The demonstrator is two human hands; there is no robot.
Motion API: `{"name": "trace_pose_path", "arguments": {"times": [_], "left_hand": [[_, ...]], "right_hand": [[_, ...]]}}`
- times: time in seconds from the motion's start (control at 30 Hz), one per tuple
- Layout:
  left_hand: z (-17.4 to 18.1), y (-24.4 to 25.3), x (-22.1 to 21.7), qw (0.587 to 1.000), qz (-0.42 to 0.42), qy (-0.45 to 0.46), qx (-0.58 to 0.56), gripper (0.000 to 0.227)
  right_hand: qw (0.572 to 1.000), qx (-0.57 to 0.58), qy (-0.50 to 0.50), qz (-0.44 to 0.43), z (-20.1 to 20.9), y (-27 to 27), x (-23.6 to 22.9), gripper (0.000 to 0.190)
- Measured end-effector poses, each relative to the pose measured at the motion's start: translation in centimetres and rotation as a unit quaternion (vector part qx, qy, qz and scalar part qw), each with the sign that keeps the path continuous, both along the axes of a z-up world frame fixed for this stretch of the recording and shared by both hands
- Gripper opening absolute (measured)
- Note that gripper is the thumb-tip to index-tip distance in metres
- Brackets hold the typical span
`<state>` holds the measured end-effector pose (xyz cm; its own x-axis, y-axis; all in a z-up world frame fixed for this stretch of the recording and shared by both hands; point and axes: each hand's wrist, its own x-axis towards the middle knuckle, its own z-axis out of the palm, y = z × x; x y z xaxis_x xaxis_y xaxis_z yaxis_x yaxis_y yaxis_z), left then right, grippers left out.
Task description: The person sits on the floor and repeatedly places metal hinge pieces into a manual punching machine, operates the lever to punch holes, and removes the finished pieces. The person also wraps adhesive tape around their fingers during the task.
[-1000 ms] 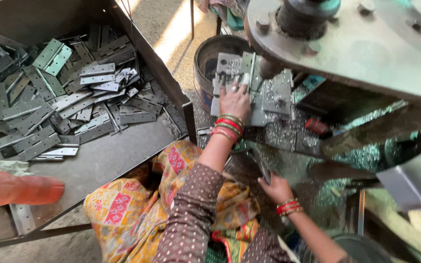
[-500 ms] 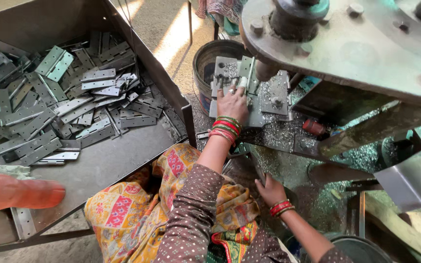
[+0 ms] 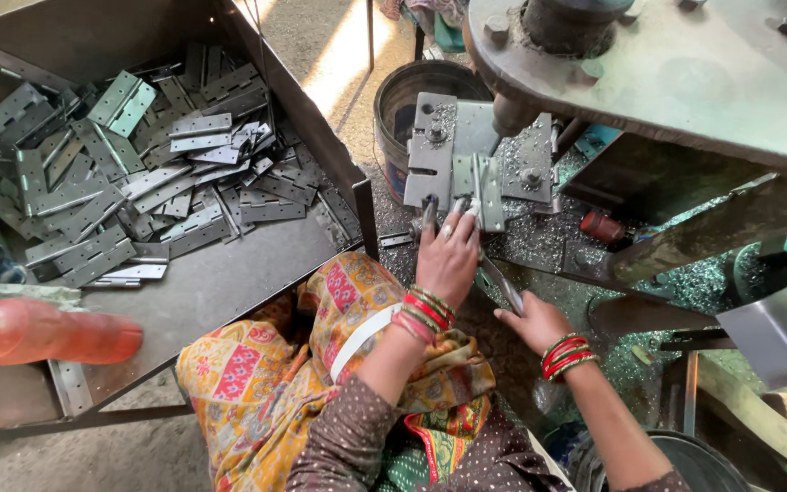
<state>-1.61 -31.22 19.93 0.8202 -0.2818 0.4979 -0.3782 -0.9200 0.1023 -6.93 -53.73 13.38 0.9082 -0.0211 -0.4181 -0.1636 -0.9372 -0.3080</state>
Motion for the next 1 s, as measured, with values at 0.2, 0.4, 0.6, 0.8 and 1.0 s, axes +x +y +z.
{"name": "trace_pose_path", "arguments": {"times": [0.2, 0.4, 0.6, 0.8, 1.0], "left_hand": [[-1.1, 2.0, 0.2, 0.99, -0.096, -0.098, -0.044, 0.017], [0.0, 0.4, 2.3, 0.941, -0.107, -0.183, -0.265, 0.024], [-1.0, -1.7, 5.9, 0.998, 0.023, -0.062, -0.008, 0.02], [-2.0, 1.5, 6.3, 0.986, 0.071, 0.122, 0.087, 0.036], [0.6, 1.6, 2.9, 0.996, 0.071, 0.047, -0.011, 0.074]], "right_hand": [[1.0, -0.006, 0.003, -0.01, 0.0, 0.3, -0.8, 0.059], [1.0, 0.012, -0.017, 0.006, -0.5, 0.3, -0.8, 0.059], [1.0, 0.01, -0.001, -0.004, -0.3, 0.0, -0.7, 0.059], [0.999, 0.027, 0.015, -0.017, -0.3, 0.1, -1.4, 0.059], [0.999, 0.032, 0.001, -0.012, -0.4, 0.1, -0.5, 0.059]]}}
